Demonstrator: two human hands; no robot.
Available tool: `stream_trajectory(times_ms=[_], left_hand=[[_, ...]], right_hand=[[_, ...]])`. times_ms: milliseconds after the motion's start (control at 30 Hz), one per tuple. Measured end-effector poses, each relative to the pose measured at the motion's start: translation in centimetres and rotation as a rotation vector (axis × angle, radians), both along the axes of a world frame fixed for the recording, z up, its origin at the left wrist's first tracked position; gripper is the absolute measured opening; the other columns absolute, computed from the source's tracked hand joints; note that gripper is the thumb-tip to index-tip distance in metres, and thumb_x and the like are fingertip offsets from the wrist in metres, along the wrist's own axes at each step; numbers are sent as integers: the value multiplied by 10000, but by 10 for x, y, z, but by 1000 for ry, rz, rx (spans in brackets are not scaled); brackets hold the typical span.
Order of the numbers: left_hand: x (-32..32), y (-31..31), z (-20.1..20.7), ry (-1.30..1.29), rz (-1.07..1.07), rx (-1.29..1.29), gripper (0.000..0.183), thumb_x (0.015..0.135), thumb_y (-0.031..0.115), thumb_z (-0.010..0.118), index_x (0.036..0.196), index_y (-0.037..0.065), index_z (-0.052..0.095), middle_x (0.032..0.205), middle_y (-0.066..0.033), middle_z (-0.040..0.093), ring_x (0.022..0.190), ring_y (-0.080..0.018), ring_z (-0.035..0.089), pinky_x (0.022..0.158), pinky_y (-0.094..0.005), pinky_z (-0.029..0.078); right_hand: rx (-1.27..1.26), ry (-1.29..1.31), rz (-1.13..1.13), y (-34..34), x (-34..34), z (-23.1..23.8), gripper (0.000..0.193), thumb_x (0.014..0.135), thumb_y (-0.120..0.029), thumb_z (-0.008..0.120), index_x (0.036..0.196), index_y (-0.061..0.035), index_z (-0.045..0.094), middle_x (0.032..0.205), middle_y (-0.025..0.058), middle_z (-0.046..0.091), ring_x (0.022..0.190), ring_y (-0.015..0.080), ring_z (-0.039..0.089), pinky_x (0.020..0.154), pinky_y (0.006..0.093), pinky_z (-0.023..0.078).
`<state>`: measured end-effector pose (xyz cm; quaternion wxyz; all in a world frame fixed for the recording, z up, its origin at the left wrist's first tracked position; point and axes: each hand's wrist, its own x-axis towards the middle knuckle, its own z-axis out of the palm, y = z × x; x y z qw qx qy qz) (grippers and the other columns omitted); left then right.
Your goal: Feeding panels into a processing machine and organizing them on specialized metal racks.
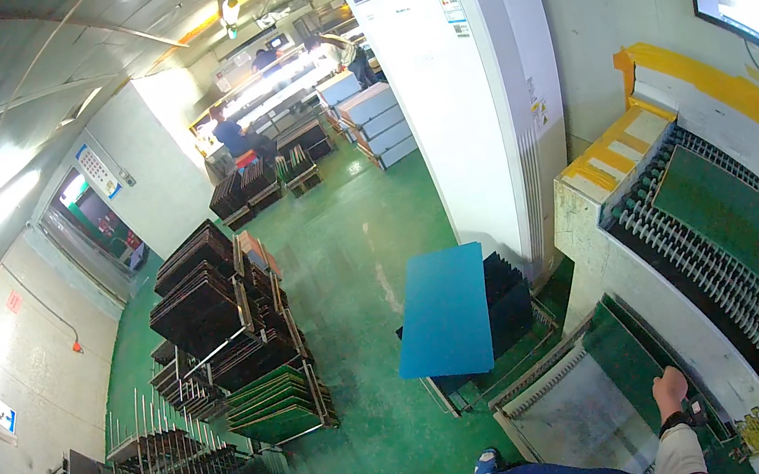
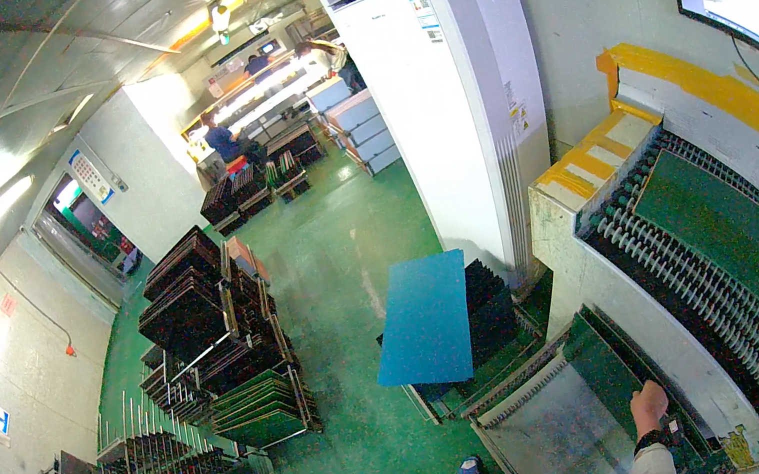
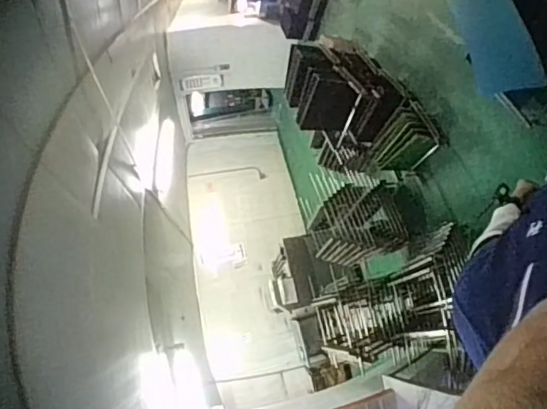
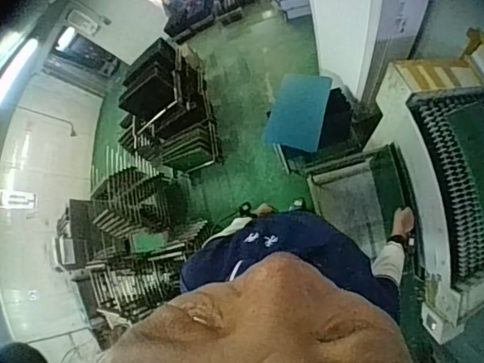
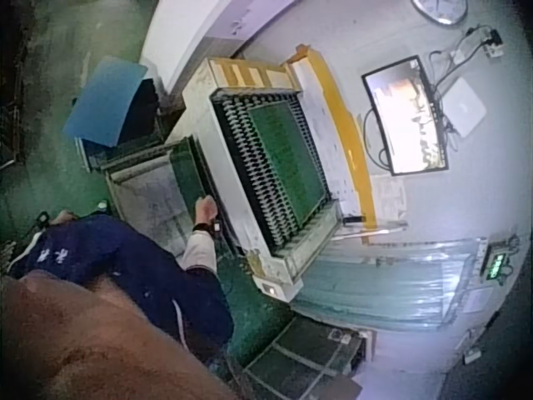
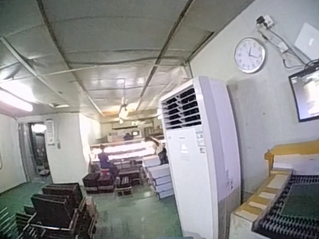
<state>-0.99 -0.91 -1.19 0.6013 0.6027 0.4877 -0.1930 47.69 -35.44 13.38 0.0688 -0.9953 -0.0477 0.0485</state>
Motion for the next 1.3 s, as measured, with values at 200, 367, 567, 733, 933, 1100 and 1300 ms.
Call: stream_trajectory(times_ms=[200,367,567,733,933,1100,1300], left_hand=[[-1,-2,4,-30,37,-5,290,738,183,653,997,53,670,912,-60,670,767,-153,604,695,-269,481],[-15,4,-30,-133,-91,79,288,742,212,644,1002,93,678,879,-48,675,750,-138,600,686,-268,482],[-2,5,-26,-72,-134,68,302,735,271,636,997,128,686,895,-51,676,782,-148,618,712,-268,484],[-9,6,-40,-151,-254,180,315,719,268,648,993,117,684,931,-67,672,826,-168,624,768,-275,482],[0,3,-14,4,-47,61,318,715,265,659,1000,124,680,987,-58,664,901,-178,619,834,-273,465],[9,2,-7,64,-80,63,327,731,314,641,1011,149,678,1030,-63,652,937,-191,614,858,-276,457],[8,1,-12,36,-82,28,320,726,296,665,1002,135,681,995,-55,662,900,-173,617,822,-276,469]], right_hand=[[32,-112,22,-6,3,-13,257,703,-202,682,862,-12,619,891,201,622,867,350,601,724,430,477],[32,-37,42,1,1,5,262,711,-204,680,874,-9,615,896,199,618,878,362,594,727,442,469],[96,-143,54,-10,-10,-16,220,682,-190,693,782,-11,613,825,188,621,842,359,596,710,429,472],[81,-49,152,-7,-13,-3,222,693,-185,689,806,-5,624,851,201,619,854,367,592,730,440,466],[76,-25,156,-5,-5,57,276,689,-205,690,853,6,620,912,215,610,905,378,575,772,435,459],[102,-96,150,-8,-9,160,312,659,-213,711,847,16,612,879,220,607,855,397,568,734,445,450],[467,-200,79,-74,15,188,320,647,-180,682,881,23,605,823,199,575,817,350,541,717,417,423]])
